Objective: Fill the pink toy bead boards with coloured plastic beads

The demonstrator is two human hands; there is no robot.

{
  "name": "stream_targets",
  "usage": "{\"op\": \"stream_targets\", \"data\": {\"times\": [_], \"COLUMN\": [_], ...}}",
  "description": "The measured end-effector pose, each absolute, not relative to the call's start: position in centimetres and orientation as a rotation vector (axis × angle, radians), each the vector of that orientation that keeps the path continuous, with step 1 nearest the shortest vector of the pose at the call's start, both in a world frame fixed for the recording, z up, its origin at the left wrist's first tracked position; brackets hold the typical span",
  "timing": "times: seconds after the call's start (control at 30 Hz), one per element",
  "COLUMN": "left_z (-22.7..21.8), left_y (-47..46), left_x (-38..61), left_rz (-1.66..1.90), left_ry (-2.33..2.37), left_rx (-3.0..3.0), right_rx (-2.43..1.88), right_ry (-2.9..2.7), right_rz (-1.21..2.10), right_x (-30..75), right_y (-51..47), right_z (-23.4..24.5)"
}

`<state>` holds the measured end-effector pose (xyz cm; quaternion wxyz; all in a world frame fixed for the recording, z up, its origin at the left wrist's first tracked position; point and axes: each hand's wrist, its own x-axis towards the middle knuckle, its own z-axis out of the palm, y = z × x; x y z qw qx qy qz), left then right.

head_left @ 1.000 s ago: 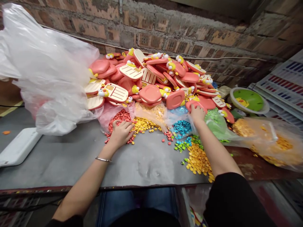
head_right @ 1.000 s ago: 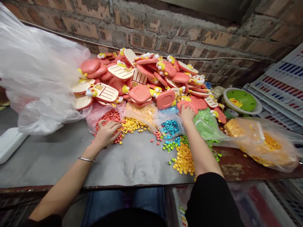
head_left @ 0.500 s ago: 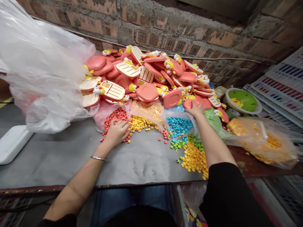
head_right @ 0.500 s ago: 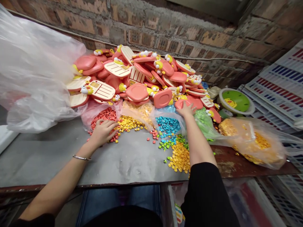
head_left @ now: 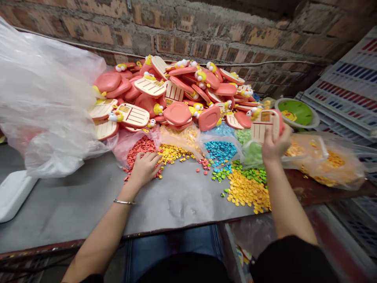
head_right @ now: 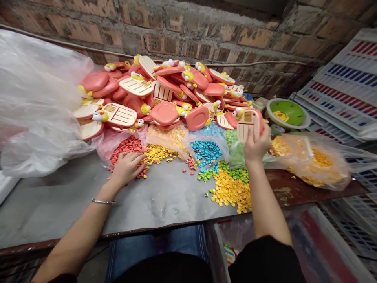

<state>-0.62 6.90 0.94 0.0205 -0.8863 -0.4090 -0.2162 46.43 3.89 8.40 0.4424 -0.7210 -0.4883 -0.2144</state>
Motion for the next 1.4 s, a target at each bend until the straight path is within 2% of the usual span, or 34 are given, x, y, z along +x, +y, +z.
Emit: {"op": "stream_targets", "data": {"times": [0.1, 0.27, 0.37, 0.43, 0.53, 0.7, 0.83, 1.17, 1.4], "left_z": [0.9, 0.8, 0.7, 0.6, 0.5, 0.7, 1.3, 0.5, 0.3], "left_y": [6.8, 6.8, 6.9, 6.9, 6.9, 6.6, 6.0, 5.5, 5.5], "left_x": [-0.6, -0.5, -0.5, -0.5, -0.5, -0.2, 0.4, 1.1, 1.1], "left_rz": [-0.656, -0.637, -0.611, -0.602, -0.604, -0.593, -0.522, -0.38, -0.399], "left_ry": [-1.266, -1.27, -1.259, -1.247, -1.238, -1.172, -1.047, -0.995, -0.985], "left_rx": [-2.75, -2.771, -2.786, -2.808, -2.848, -2.971, -3.108, -3.238, -3.297], "right_rx": [-1.497, -1.474, -1.501, -1.616, -1.82, -1.781, -1.68, -1.268, -1.309], "right_ry": [-1.036, -1.117, -1.223, -1.341, -1.501, -1.906, -2.201, -1.99, -2.142], "right_rz": [-0.455, 0.404, 0.641, 0.614, 0.368, 0.122, 0.161, 0.491, 0.345], "right_x": [40.4, 27.8, 23.2, 22.4, 23.8, 27.9, 29.1, 28.8, 28.2], "right_y": [-2.0, -8.2, -8.9, -8.6, -7.2, -2.3, 0.8, -0.9, -0.3], "right_z": [7.5, 1.5, -2.0, -3.1, -2.9, -1.9, -2.2, -0.6, -2.0]}}
